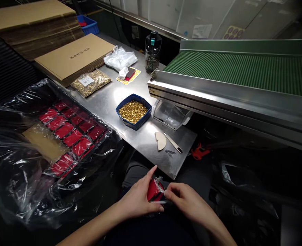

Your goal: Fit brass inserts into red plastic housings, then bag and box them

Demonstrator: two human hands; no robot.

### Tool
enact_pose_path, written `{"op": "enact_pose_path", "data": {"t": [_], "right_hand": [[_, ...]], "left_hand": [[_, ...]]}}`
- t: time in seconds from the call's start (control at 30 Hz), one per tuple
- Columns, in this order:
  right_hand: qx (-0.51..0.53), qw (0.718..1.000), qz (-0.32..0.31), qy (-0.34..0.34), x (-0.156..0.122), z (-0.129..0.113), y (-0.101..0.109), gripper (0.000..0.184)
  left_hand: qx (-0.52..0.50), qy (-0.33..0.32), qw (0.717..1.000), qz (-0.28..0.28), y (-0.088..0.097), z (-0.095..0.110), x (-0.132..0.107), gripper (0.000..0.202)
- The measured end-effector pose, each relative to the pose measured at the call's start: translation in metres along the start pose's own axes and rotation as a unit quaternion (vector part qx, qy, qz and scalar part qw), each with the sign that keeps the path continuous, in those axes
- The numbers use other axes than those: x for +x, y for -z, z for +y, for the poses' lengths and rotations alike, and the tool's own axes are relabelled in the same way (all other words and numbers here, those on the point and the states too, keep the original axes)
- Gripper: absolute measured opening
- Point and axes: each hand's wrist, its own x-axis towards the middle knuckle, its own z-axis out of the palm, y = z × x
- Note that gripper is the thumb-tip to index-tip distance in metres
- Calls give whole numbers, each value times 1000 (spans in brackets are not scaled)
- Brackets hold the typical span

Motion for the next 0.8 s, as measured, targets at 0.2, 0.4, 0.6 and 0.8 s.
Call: {"op": "enact_pose_path", "data": {"t": [0.2,0.4,0.6,0.8], "right_hand": [[174,979,92,49,18,5,-4,32],[211,950,223,64,21,48,5,37],[12,982,127,138,13,26,-14,26],[-74,971,122,190,18,0,-14,11]], "left_hand": [[-30,8,999,-5,6,4,2,138],[-364,56,924,-106,18,-10,5,99],[-501,116,846,-142,21,-26,5,67],[-517,138,838,-109,18,-36,5,68]]}}
